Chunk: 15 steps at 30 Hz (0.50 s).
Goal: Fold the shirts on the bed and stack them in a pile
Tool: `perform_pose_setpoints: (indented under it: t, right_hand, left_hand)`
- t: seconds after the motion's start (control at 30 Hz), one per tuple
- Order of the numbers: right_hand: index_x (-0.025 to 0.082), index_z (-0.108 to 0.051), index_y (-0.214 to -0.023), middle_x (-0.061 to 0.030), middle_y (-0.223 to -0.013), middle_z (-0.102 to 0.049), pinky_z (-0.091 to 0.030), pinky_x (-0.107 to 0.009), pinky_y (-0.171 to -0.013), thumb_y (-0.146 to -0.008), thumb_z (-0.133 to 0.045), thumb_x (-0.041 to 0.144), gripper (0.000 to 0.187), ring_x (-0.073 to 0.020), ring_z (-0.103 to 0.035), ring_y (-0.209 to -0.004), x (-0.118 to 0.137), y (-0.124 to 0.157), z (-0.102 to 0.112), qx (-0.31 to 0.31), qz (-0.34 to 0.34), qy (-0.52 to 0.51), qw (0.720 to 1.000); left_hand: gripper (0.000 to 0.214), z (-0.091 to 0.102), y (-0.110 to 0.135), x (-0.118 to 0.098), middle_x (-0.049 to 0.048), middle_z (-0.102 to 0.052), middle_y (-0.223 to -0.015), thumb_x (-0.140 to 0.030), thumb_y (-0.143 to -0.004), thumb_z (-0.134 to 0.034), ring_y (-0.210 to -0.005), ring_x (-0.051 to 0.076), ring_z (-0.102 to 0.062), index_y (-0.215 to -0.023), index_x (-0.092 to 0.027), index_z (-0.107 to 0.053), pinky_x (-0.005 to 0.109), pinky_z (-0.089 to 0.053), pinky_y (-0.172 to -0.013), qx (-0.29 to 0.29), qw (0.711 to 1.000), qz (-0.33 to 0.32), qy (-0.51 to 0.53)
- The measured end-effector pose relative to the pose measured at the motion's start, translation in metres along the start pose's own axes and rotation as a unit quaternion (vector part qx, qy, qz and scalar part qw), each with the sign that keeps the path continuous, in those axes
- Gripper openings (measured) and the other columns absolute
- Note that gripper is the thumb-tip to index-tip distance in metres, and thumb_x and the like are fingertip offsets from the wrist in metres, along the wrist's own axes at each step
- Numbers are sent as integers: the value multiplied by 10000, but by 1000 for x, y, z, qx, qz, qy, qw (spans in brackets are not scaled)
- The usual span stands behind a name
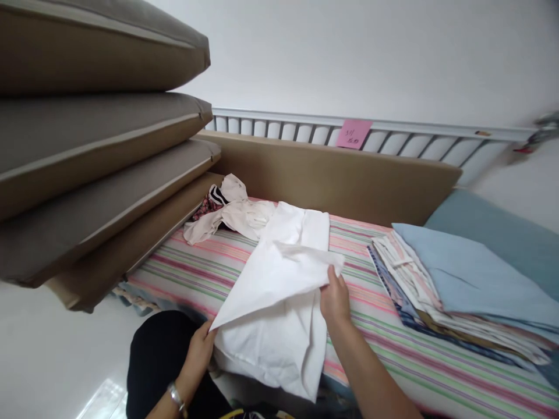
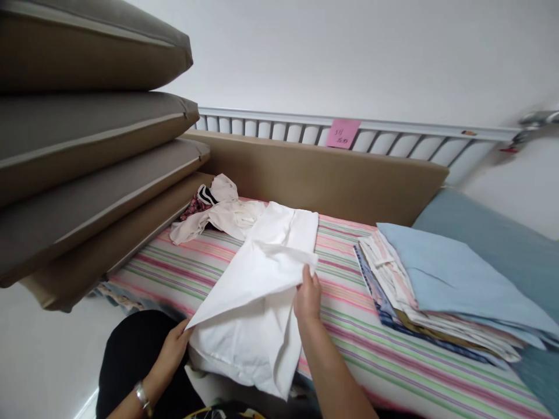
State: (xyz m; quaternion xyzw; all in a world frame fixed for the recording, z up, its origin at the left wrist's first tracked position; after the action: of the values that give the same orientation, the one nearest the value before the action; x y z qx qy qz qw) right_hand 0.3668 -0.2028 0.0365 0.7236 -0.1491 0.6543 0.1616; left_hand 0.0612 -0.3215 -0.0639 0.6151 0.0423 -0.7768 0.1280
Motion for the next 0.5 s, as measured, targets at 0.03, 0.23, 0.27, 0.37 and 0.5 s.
perform_pose_setpoints:
  t: [0.03,0.23,0.27,0.37,0.5]
  right_hand:
    - [213,-512,-1053,-40,-1049,-658,-500,-273,-830,-822,-436,474,357,-163,-598,-1024,-7,3,9,-48,-48,-66,996]
    - [208,-501,-774,4,-616,-643,-556,-352,-612,-651,-628,238,180,-187,-645,-609,-44,10,39,-81,-202,-80,973]
    - [204,-507,-770,5,-605,-644,-555,-352,-592,-628,-649,231,203,-188,-640,-589,-43,9,41,-79,-206,-76,972]
    - [196,-549,-825,4,-673,-674,-543,-319,-564,-584,-703,270,296,-194,-646,-637,-31,9,50,-76,-181,-65,978]
    - [189,-612,-877,-15,-792,-702,-527,-285,-567,-591,-723,365,353,-211,-648,-722,-16,11,65,-42,-69,41,996]
  left_hand:
    - [411,1,0,1,106,-709,-964,-453,-725,-513,-933,289,-618,-903,-124,-684,375,-462,-866,1,1000,1,1]
    - [364,0,1,4,87,-710,-823,-457,-663,-540,-809,269,-630,-797,-147,-674,360,-487,-788,-16,999,19,-34]
    - [347,0,1,3,83,-706,-804,-444,-654,-543,-798,267,-630,-790,-151,-670,355,-490,-770,-21,999,17,-39]
    - [310,1,5,0,76,-694,-790,-409,-664,-528,-777,260,-626,-796,-157,-653,343,-485,-733,-30,998,10,-50]
    - [293,0,15,-5,54,-667,-748,-397,-706,-512,-717,230,-599,-821,-156,-633,313,-468,-672,-31,999,19,-40]
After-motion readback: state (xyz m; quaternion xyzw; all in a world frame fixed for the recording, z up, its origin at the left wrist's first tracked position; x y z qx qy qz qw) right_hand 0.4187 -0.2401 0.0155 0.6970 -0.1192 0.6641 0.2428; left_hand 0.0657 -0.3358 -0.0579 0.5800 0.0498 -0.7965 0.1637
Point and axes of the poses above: each hand's wrist, its own y-axis away from the middle knuckle, its own z-axis out of the back of the hand, x = y × z, the point moved 1 cm from there along -y, towards the middle knuckle
